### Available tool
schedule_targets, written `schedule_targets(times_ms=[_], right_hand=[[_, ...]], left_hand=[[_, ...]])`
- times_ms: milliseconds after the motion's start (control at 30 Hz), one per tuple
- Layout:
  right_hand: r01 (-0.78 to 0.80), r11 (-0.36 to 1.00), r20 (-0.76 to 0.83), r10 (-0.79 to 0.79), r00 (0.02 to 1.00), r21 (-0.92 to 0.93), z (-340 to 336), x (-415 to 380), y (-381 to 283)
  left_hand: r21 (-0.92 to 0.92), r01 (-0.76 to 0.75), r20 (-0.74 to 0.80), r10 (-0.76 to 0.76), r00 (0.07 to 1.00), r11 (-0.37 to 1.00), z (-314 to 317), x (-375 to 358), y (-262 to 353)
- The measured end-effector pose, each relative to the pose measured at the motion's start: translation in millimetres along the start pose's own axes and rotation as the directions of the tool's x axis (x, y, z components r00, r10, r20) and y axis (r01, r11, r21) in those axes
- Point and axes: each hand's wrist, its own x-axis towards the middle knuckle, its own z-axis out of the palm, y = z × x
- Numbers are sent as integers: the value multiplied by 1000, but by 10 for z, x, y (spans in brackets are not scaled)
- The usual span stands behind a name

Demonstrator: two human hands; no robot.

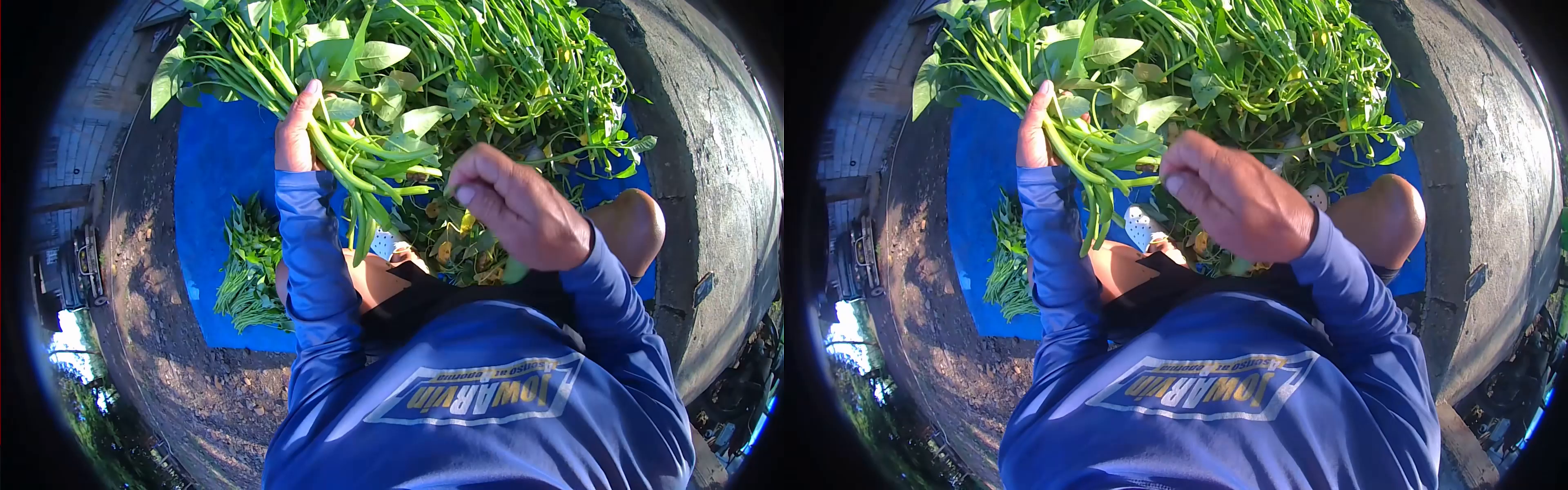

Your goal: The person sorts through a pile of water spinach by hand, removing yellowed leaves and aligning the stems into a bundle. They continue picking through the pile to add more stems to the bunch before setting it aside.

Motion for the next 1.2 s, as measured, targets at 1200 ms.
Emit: schedule_targets(times_ms=[1200], right_hand=[[309,773,7,-367,930,-554,497,529,245]], left_hand=[[37,-115,-19,115,993,993,223,-56,-203]])
